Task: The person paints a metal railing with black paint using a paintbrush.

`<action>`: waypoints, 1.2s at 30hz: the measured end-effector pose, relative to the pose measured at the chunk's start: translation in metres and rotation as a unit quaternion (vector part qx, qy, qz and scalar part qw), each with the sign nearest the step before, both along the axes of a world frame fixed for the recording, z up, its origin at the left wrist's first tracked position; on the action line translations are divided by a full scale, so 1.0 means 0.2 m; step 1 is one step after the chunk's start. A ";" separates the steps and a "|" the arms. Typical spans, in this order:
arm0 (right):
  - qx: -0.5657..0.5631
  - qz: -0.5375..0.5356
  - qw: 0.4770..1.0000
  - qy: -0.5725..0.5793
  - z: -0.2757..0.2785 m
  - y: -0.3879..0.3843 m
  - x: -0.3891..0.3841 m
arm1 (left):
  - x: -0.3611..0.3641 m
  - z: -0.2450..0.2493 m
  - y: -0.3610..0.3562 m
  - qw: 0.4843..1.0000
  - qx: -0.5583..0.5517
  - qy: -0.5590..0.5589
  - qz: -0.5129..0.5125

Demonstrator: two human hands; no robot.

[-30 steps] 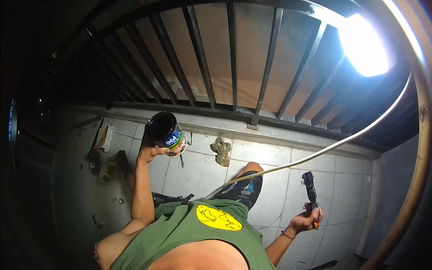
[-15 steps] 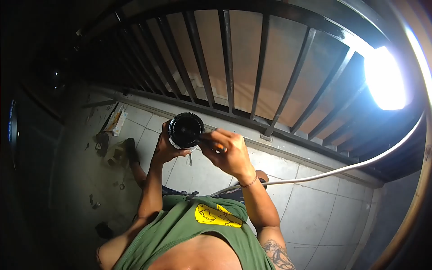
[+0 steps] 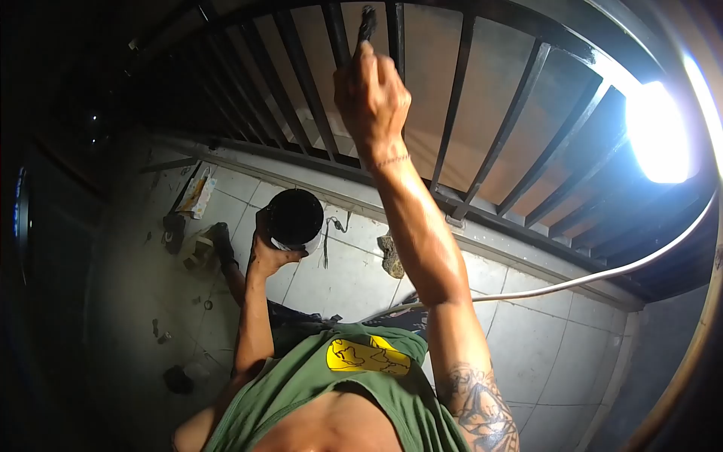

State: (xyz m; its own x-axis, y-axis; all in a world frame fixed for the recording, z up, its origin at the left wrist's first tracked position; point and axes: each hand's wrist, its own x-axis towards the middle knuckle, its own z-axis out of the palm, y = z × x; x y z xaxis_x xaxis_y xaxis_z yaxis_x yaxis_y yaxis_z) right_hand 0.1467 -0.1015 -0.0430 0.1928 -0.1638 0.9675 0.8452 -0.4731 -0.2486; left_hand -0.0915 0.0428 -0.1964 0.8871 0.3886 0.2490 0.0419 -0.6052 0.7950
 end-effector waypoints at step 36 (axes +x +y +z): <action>0.201 0.217 0.940 0.171 -0.13 0.18 0.28 | -0.18 -0.02 0.10 1.000 -0.002 -0.008 0.028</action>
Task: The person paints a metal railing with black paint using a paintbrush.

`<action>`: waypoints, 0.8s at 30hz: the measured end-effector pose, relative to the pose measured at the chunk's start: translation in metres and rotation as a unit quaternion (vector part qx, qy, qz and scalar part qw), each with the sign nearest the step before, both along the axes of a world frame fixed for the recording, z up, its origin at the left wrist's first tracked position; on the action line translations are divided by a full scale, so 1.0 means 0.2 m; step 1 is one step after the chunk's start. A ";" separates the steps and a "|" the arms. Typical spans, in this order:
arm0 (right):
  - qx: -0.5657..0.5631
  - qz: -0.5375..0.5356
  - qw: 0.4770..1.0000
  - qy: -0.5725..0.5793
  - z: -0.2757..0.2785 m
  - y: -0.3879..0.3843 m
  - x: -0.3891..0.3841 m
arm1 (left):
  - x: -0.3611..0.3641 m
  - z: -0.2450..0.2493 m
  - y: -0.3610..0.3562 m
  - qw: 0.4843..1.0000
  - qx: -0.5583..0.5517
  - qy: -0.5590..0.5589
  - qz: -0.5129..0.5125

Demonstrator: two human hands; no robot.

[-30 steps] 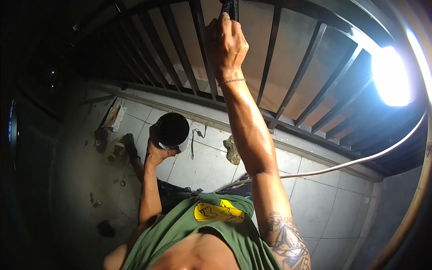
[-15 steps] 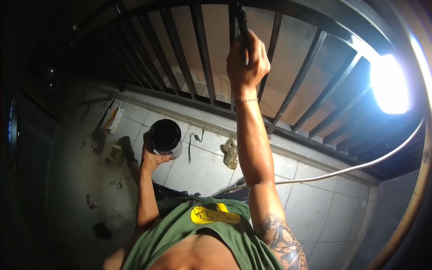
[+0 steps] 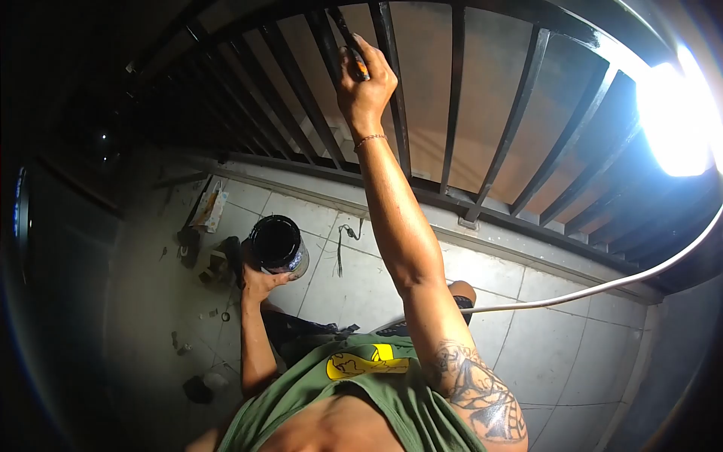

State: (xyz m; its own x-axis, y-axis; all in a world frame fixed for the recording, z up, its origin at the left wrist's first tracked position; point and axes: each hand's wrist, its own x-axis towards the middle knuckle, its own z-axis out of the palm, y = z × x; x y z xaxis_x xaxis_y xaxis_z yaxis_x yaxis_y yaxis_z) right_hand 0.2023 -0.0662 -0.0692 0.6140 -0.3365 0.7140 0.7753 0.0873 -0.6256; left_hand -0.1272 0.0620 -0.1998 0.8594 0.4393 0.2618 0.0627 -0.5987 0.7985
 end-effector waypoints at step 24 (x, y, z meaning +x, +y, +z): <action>-0.090 0.065 0.991 -0.070 -0.26 -0.21 -0.05 | 0.02 0.01 -0.01 1.000 -0.002 -0.002 0.001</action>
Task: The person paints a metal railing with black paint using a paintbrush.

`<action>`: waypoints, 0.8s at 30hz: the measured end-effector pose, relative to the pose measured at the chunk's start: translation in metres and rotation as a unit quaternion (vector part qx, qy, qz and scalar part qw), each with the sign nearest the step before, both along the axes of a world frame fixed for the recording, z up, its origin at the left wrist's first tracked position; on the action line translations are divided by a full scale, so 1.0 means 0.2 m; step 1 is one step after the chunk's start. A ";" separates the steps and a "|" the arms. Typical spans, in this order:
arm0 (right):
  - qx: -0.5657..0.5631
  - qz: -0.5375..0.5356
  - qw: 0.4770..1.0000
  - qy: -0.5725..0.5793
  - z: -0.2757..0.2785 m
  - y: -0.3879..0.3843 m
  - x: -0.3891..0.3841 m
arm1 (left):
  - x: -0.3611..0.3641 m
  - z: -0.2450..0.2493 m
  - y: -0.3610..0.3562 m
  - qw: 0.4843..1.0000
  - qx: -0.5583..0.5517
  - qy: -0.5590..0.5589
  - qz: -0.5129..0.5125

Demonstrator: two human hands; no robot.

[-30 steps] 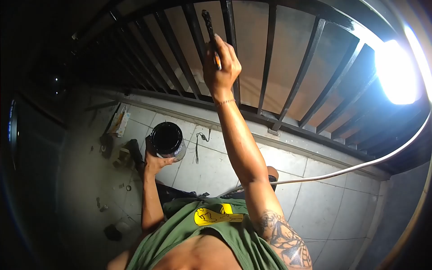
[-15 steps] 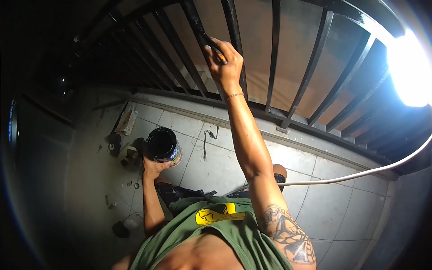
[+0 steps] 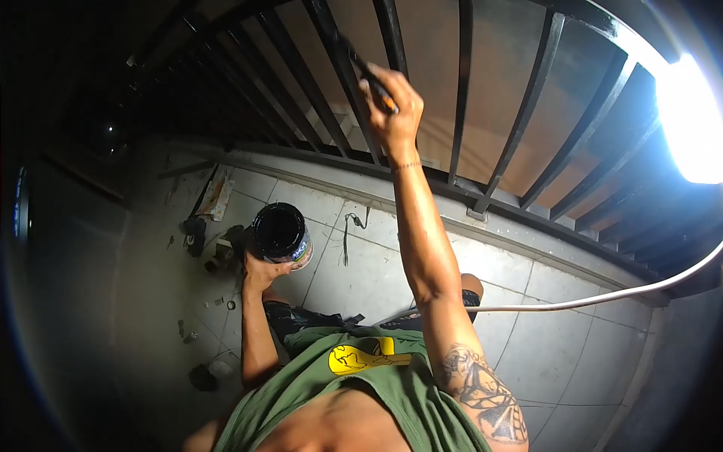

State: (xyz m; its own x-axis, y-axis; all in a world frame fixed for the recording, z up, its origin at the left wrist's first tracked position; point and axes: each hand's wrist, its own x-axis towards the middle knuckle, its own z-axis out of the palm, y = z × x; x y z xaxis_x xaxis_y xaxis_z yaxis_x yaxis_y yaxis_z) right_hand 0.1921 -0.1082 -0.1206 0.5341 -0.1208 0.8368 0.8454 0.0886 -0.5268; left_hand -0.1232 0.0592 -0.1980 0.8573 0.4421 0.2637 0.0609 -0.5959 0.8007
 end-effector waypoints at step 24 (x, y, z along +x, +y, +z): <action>0.057 -0.031 0.998 -0.019 0.23 0.15 -0.04 | 0.02 -0.07 0.05 1.000 -0.027 0.001 -0.006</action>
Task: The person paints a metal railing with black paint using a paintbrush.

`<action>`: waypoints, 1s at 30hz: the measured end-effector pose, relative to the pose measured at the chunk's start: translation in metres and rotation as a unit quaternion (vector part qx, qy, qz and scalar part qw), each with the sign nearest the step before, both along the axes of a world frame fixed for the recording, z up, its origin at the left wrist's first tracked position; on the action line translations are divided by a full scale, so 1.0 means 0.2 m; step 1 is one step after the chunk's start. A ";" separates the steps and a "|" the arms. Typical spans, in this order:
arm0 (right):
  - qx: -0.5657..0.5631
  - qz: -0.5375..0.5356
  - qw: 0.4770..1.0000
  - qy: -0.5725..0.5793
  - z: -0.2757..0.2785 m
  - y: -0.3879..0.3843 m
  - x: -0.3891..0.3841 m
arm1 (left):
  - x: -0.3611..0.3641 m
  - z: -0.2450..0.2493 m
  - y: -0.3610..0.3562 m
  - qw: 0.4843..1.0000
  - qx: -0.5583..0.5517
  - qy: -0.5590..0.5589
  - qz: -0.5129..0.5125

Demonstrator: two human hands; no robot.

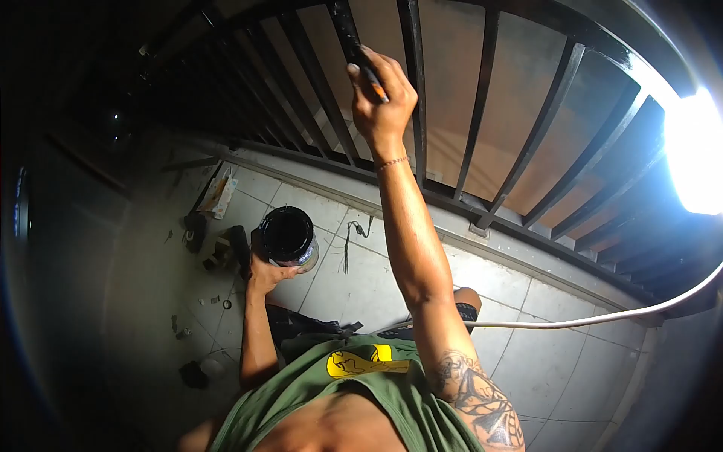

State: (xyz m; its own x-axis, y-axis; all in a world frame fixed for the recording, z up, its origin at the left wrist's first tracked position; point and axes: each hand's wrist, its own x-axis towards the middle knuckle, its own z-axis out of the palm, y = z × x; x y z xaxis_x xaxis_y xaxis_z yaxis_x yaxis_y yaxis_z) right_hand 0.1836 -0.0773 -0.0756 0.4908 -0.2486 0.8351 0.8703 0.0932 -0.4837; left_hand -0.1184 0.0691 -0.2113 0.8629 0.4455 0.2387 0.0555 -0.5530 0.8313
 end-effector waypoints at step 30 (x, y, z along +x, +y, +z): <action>-0.391 0.087 0.915 0.053 -0.56 -0.05 -0.27 | -0.04 -0.15 -0.05 0.997 -0.073 -0.013 0.012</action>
State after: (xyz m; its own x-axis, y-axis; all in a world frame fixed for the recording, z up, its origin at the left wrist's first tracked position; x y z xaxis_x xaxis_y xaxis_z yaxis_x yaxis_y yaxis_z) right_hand 0.1295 -0.0864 -0.1876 0.5547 0.4940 0.6695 0.8193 -0.1838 -0.5432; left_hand -0.1273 0.0592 -0.2420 0.8461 0.4976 0.1912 0.0454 -0.4245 0.9043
